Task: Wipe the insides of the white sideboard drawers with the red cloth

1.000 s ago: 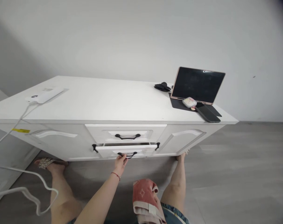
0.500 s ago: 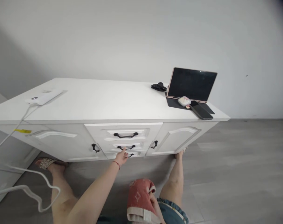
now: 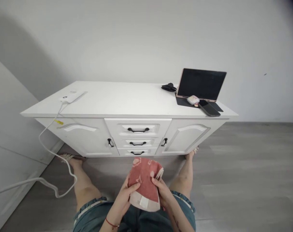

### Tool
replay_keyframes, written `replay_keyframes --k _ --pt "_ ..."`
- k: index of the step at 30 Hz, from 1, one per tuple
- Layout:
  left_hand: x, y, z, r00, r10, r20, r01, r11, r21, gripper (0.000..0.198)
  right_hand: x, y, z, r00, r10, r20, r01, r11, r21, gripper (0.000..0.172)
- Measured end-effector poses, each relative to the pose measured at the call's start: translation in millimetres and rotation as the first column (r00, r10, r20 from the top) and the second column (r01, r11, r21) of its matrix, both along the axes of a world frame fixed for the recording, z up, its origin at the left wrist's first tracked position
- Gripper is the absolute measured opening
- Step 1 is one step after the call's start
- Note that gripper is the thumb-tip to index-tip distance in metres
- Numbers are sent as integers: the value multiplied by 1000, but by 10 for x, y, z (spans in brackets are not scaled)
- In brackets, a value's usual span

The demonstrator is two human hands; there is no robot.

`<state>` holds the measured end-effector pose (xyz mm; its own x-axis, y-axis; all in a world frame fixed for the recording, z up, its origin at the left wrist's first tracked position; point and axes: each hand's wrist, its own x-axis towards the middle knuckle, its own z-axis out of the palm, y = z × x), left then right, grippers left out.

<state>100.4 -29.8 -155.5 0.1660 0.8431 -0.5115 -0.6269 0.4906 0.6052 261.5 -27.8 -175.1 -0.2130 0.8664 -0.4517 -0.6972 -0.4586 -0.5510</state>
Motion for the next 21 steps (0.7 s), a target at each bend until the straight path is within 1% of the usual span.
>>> replay_keyframes --k 2,5,7,9,11,13,15,16,18,19,21 --pt "5 15 100 997 59 -50 -58 998 20 60 -47 -12 37 1000 -8 17 8 1000 1 53" --pt "-7 24 151 992 76 -96 -68 995 79 61 -71 -92 50 1000 -10 15 10 1000 7 50" --pt "-34 12 139 991 49 -124 -31 989 142 65 -73 -167 35 1000 -20 -10 20 1000 0 49" --pt "-74 7 111 988 22 -155 11 978 210 73 -72 -234 14 999 -30 -30 30 999 -27 48" --pt "-121 33 74 979 -25 -202 82 957 278 81 -69 -280 -9 998 -48 -41 45 997 -65 47" --pt "-166 111 32 961 -72 -268 162 929 333 83 -63 -307 -34 996 -63 -69 56 993 -103 45" --pt "-198 250 -7 932 -76 -355 209 912 353 78 -50 -324 -57 990 -75 -116 60 989 -132 43" --pt "-206 344 -19 920 -54 -387 202 914 353 74 -41 -332 -68 988 -75 -133 55 988 -146 41" --pt "-202 570 -11 914 12 -406 139 930 340 66 -17 -349 -91 987 -67 -146 41 984 -175 40" --pt "-191 697 13 922 44 -386 91 941 327 60 -3 -358 -105 987 -63 -146 35 982 -187 39" --pt "-151 969 103 950 109 -294 -21 957 288 46 30 -375 -140 987 -47 -156 14 979 -205 40"
